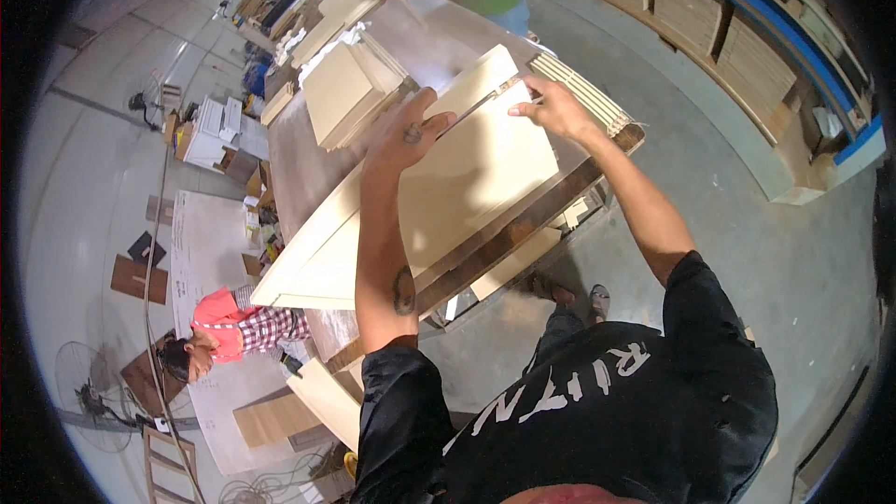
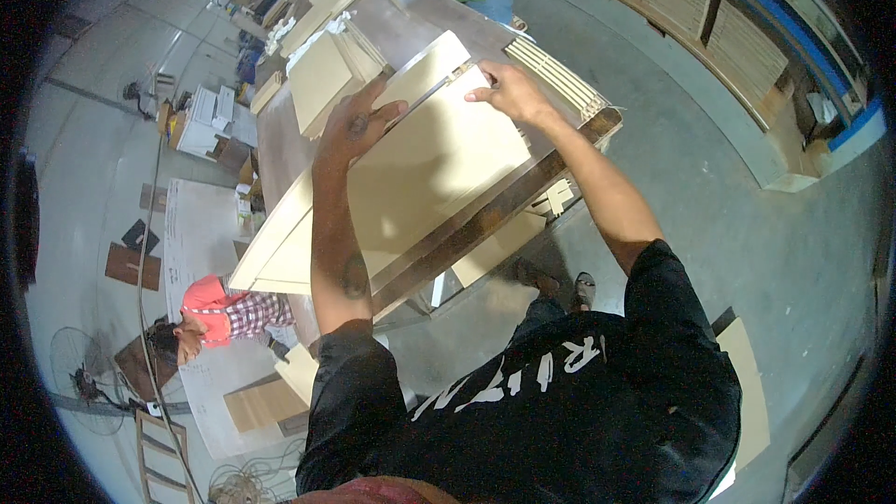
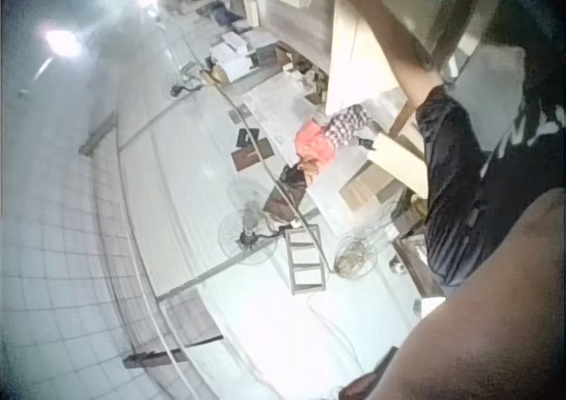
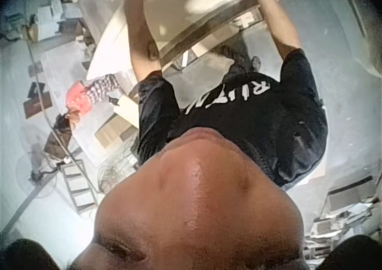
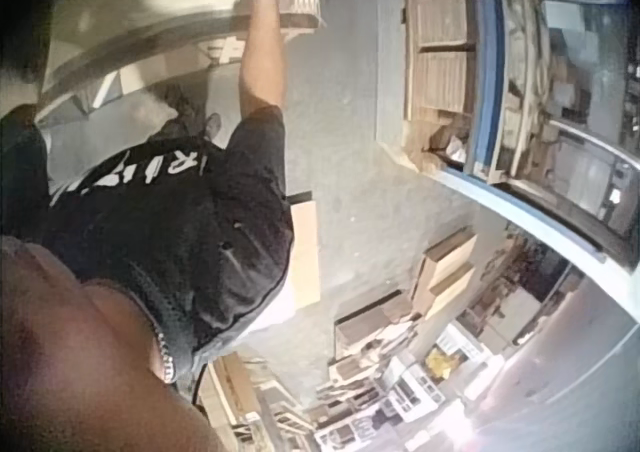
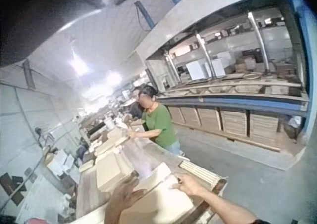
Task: Assembling wooden panels and thin slats on a workbench in a manufacturing environment.
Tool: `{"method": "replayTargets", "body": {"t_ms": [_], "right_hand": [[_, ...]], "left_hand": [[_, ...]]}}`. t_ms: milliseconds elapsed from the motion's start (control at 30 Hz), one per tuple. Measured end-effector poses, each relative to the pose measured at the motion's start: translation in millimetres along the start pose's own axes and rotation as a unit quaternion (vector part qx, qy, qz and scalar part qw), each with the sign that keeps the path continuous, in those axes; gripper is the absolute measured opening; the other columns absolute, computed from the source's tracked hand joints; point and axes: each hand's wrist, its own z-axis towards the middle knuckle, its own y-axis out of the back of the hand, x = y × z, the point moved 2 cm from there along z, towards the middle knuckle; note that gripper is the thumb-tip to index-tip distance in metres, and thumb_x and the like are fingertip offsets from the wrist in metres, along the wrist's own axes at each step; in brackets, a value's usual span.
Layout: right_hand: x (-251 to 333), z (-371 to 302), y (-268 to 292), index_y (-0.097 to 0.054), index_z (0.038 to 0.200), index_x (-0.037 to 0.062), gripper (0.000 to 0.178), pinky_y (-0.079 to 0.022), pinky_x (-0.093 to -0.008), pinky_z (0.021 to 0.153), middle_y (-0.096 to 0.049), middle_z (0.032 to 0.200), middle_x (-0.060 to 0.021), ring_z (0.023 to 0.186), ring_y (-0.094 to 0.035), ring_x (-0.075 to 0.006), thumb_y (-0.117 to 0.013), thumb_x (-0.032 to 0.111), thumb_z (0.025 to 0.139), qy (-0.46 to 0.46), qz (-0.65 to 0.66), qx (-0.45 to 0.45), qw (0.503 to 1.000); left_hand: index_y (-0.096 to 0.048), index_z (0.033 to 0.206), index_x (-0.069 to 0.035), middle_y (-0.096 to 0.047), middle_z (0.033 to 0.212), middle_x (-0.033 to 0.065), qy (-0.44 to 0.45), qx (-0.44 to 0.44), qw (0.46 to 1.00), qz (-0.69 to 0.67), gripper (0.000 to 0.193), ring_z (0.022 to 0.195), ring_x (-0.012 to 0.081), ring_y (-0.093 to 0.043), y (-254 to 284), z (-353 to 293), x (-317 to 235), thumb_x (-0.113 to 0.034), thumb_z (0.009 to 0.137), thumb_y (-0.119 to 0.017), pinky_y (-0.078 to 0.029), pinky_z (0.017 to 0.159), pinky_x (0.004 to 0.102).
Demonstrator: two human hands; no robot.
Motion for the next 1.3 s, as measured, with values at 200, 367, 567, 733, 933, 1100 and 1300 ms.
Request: {"method": "replayTargets", "body": {"t_ms": [200,367,567,733,933,1100,1300], "right_hand": [[-7,6,-2,-0.062,0.093,0.0051,0.031,-0.045,-0.0369,0.075,-0.063,0.084,-0.0079,0.08,-0.058,-0.0207,-0.075,0.029,0.078,0.006,0.009,0.019,1.0],[-11,13,6,-0.061,0.091,0.0036,0.03,-0.045,-0.0358,0.075,-0.062,0.082,-0.0076,0.08,-0.057,-0.0191,-0.076,0.026,0.078,0.038,0.006,0.051,0.998],[7,11,2,-0.063,0.102,0.0024,0.032,-0.047,-0.0359,0.082,-0.066,0.089,-0.0121,0.086,-0.061,-0.0231,-0.074,0.022,0.079,0.066,0.016,0.103,0.992],[67,31,62,-0.052,0.126,0.0033,0.044,-0.049,-0.0411,0.085,-0.066,0.102,-0.0198,0.096,-0.063,-0.0339,-0.058,0.029,0.09,0.101,-0.334,0.237,0.907],[268,72,135,-0.063,0.106,0.0042,0.035,-0.05,-0.0398,0.07,-0.066,0.093,-0.0187,0.079,-0.064,-0.0342,-0.052,0.036,0.095,0.315,-0.325,-0.152,0.879],[272,65,71,-0.064,0.107,0.0086,0.034,-0.051,-0.0421,0.067,-0.066,0.092,-0.0191,0.077,-0.065,-0.0353,-0.048,0.037,0.096,0.44,-0.357,-0.182,0.803],[130,102,-36,-0.06,0.118,-0.0017,0.06,-0.036,-0.0457,0.102,-0.057,0.123,-0.0233,0.113,-0.056,-0.0381,-0.049,0.051,0.091,0.042,-0.357,0.102,0.928]], "left_hand": [[-0.055,0.1,-0.005,-0.062,0.095,0.0186,-0.085,-0.095,0.992,-0.002,0.043,0.091,0.038,-0.059,-15,4,19,-0.043,0.081,-0.066,-0.045,0.077,0.0445],[-0.057,0.1,-0.007,-0.064,0.094,0.0172,-0.059,-0.023,0.997,-0.048,0.044,0.093,0.0371,-0.059,-15,13,26,-0.045,0.08,-0.067,-0.046,0.078,0.0455],[-0.06,0.1,-0.009,-0.065,0.086,0.0176,-0.107,-0.137,0.984,0.044,0.045,0.086,0.035,-0.061,-22,4,33,-0.045,0.075,-0.071,-0.046,0.074,0.0449],[-0.061,0.1,-0.008,-0.066,0.08,0.0158,-0.134,-0.144,0.979,0.055,0.044,0.082,0.0341,-0.062,-27,9,20,-0.043,0.075,-0.072,-0.044,0.07,0.0442],[-0.06,0.098,-0.007,-0.065,0.085,0.0169,-0.118,-0.152,0.981,-0.029,0.041,0.084,0.0356,-0.062,-17,-4,14,-0.041,0.077,-0.07,-0.046,0.073,0.0454],[-0.06,0.097,-0.008,-0.065,0.082,0.0151,-0.074,-0.114,0.989,0.054,0.041,0.08,0.0352,-0.062,-16,-5,15,-0.042,0.075,-0.071,-0.046,0.069,0.0454],[-0.059,0.092,-0.008,-0.063,0.074,0.0117,-0.113,-0.158,0.981,-0.011,0.045,0.076,0.0337,-0.061,-31,-2,27,-0.041,0.066,-0.077,-0.046,0.066,0.0437]]}}
